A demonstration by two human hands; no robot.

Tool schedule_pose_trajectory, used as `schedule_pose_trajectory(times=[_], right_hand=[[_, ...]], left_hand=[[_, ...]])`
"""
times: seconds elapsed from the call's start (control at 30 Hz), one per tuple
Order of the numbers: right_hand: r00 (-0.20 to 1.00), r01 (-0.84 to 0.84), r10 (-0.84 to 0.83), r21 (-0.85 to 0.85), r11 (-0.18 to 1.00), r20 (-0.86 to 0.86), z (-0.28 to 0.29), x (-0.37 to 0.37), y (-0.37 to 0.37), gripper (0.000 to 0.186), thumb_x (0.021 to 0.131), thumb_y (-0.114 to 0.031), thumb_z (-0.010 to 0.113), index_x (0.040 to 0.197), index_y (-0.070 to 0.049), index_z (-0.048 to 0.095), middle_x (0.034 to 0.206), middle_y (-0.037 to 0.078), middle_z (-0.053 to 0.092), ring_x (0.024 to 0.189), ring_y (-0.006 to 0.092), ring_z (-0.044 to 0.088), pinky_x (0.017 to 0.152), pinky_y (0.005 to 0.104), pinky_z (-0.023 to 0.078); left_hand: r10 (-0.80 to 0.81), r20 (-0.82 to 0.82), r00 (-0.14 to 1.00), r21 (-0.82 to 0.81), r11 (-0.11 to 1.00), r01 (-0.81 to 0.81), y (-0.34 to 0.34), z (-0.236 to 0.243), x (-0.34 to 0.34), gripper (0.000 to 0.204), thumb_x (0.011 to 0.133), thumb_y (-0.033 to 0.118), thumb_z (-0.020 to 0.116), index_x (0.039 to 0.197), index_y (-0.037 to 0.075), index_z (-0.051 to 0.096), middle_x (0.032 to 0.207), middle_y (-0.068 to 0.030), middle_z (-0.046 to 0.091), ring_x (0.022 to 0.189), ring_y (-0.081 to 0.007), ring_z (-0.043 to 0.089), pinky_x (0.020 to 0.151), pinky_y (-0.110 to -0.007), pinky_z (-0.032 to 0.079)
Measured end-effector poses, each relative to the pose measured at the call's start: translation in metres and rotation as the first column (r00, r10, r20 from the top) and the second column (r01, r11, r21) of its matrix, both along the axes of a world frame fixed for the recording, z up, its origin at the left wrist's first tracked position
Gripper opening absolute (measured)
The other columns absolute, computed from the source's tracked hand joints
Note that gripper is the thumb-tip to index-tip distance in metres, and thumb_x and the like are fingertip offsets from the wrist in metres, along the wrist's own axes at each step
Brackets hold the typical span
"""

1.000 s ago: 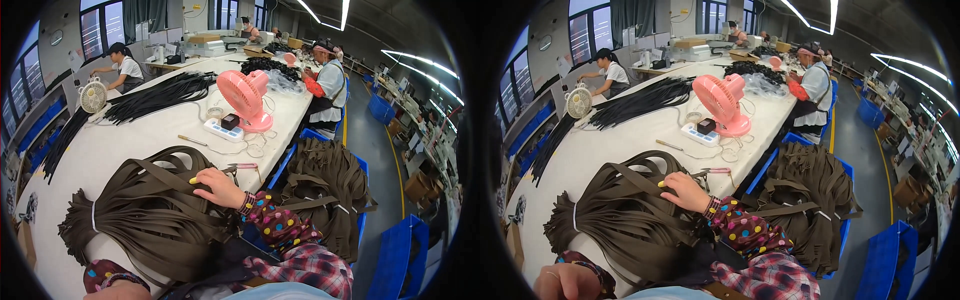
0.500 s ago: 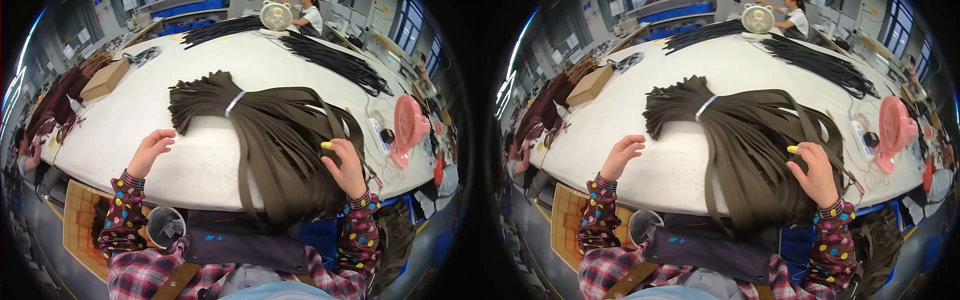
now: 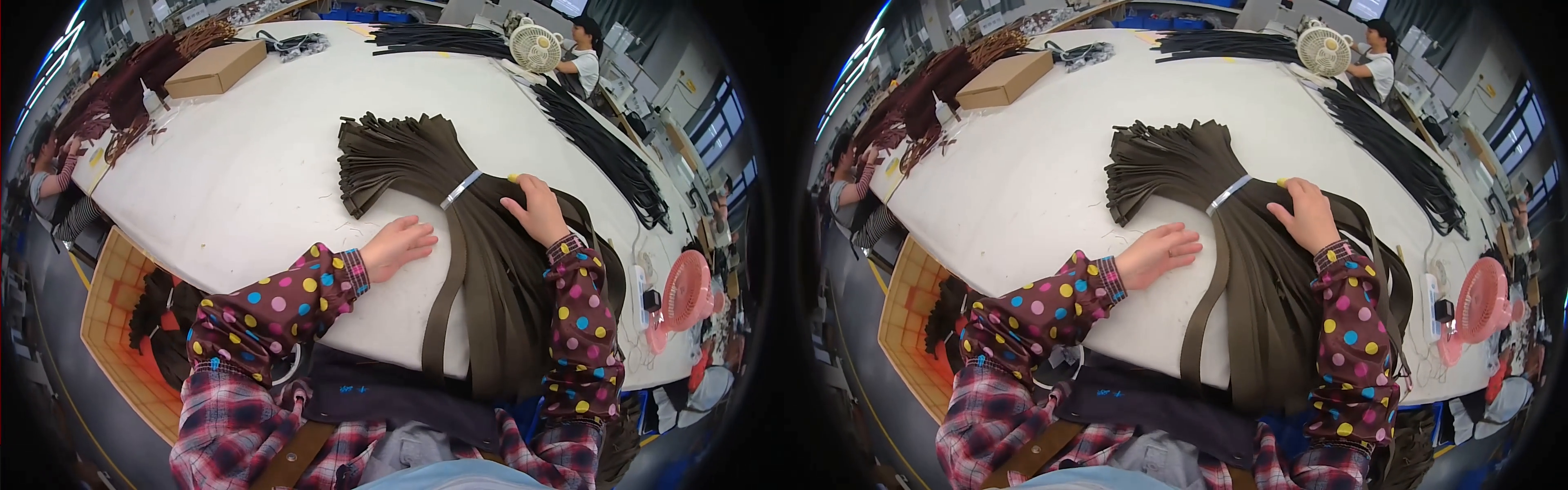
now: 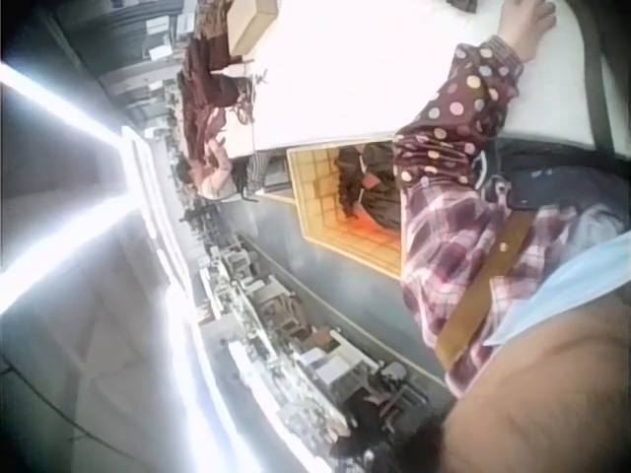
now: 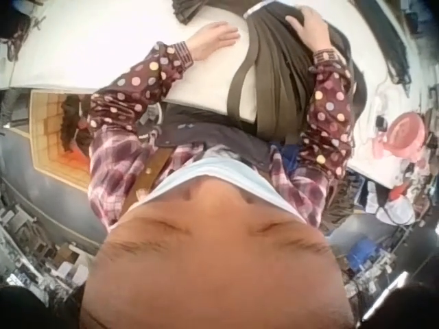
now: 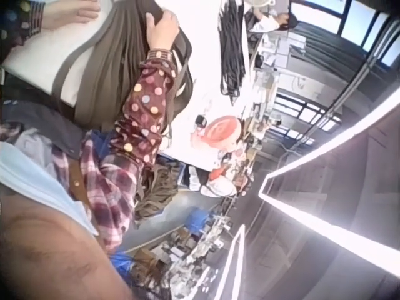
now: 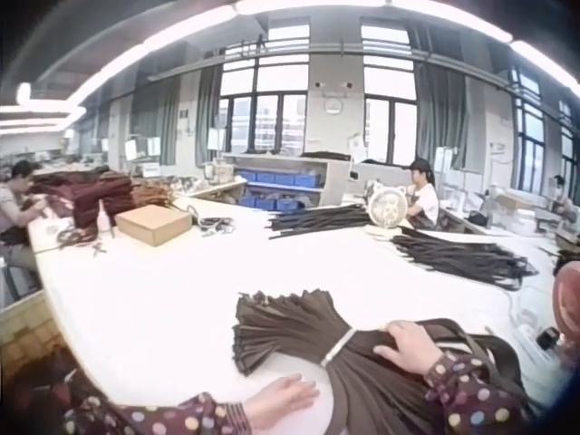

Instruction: Using a hot iron tool to singe or seal the ends and edges of fabric straps with metal clips attached.

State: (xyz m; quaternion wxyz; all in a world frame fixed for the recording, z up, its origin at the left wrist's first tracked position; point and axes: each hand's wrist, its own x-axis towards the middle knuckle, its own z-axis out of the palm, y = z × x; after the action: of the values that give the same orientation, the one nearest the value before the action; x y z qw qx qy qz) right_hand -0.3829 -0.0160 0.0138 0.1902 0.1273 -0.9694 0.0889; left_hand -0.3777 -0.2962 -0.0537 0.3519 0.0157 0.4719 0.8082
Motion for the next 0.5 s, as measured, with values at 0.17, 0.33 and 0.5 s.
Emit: schedule_pose_trajectory(times=[0.17, 0.33, 0.5], right_hand=[[0.997, 0.005, -0.004, 0.024, 1.0, -0.08, -0.019, -0.03, 0.0, 0.042, 0.082, -0.032, 0.064, 0.112, -0.003, 0.054, 0.112, 0.014, 0.058, 0.106, 0.031, 0.053, 0.091, 0.04, 0.039], [0.999, -0.006, 0.003, 0.062, 0.998, 0.036, -0.024, -0.053, -0.001, 0.047, 0.087, -0.041, 0.056, 0.114, -0.003, 0.054, 0.099, 0.016, 0.063, 0.097, 0.0313, 0.058, 0.089, 0.04, 0.041], [0.952, -0.005, -0.013, 0.058, 0.998, 0.307, -0.024, -0.064, -0.02, 0.055, 0.089, -0.054, 0.045, 0.095, -0.001, 0.06, 0.074, 0.019, 0.064, 0.075, 0.0363, 0.062, 0.072, 0.0443, 0.048]], left_hand=[[0.323, -0.051, 0.945, 0.004, 0.946, -0.324, -0.017, -0.002, -0.034, 0.064, 0.093, 0.019, 0.049, 0.14, -0.005, 0.014, 0.13, -0.0163, 0.041, 0.114, -0.0263, 0.05, 0.094, -0.035, 0.045], [0.322, -0.355, 0.878, -0.271, 0.863, -0.426, -0.051, 0.001, -0.057, 0.045, 0.097, 0.031, 0.041, 0.12, -0.008, 0.042, 0.119, -0.016, 0.051, 0.096, -0.0234, 0.06, 0.081, -0.034, 0.051], [0.004, -0.153, 0.988, -0.235, 0.971, -0.04, -0.001, 0.0, -0.044, 0.059, 0.097, 0.042, 0.038, 0.129, -0.006, 0.034, 0.128, -0.0184, 0.046, 0.106, -0.0249, 0.056, 0.089, -0.035, 0.048]])
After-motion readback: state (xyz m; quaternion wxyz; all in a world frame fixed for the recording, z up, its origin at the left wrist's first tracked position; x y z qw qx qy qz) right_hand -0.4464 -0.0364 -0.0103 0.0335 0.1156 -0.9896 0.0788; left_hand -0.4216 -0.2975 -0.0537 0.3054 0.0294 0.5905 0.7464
